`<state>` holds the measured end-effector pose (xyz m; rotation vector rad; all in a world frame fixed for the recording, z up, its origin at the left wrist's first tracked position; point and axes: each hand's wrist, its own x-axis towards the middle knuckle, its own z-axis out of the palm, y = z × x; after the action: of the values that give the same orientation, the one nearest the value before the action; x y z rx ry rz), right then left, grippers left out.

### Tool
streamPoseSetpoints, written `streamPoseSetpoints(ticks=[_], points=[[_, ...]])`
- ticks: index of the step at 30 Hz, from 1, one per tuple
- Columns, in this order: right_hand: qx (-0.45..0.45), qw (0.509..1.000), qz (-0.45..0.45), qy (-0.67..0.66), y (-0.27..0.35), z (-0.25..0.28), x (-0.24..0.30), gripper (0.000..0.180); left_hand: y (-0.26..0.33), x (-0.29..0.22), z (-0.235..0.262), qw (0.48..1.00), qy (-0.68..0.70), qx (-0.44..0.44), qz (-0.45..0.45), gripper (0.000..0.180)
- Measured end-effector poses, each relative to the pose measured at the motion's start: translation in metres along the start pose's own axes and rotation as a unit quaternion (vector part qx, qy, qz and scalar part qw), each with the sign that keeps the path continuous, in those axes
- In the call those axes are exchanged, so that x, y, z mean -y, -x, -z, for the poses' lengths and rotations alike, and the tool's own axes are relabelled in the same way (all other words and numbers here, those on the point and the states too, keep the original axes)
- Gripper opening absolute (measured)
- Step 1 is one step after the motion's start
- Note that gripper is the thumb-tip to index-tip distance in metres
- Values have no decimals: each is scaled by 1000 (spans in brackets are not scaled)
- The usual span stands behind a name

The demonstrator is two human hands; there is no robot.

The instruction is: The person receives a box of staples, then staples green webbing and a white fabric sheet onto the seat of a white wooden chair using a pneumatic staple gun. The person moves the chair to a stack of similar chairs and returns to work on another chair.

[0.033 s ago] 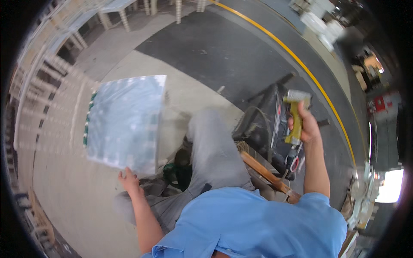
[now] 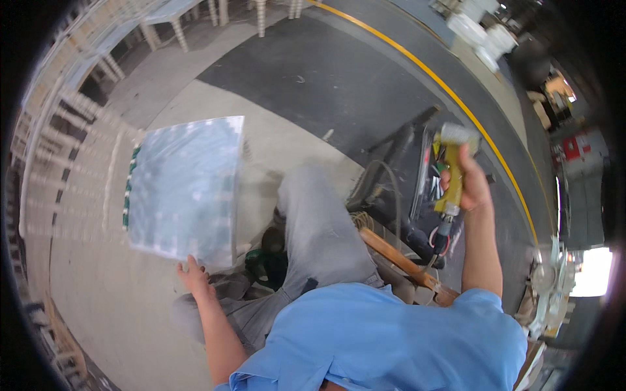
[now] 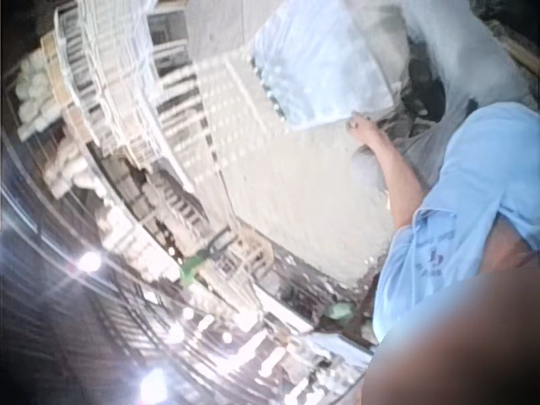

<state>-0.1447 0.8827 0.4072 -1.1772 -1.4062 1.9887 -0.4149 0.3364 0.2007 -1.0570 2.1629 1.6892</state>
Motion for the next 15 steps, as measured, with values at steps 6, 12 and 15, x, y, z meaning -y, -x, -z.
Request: streamPoseSetpoints(ticks=[6,12,15], points=[[98,944,306,-78,108,-10,153,60,3,-5,-39,985,-23,34,-169,89],[5,940,341,19,140,-4,169,59,38,-18,-66,863,-191,-78,-461,55],[-91,965,237,63,104,17,142,56,102,-31,-117,813,-110,203,-535,39]])
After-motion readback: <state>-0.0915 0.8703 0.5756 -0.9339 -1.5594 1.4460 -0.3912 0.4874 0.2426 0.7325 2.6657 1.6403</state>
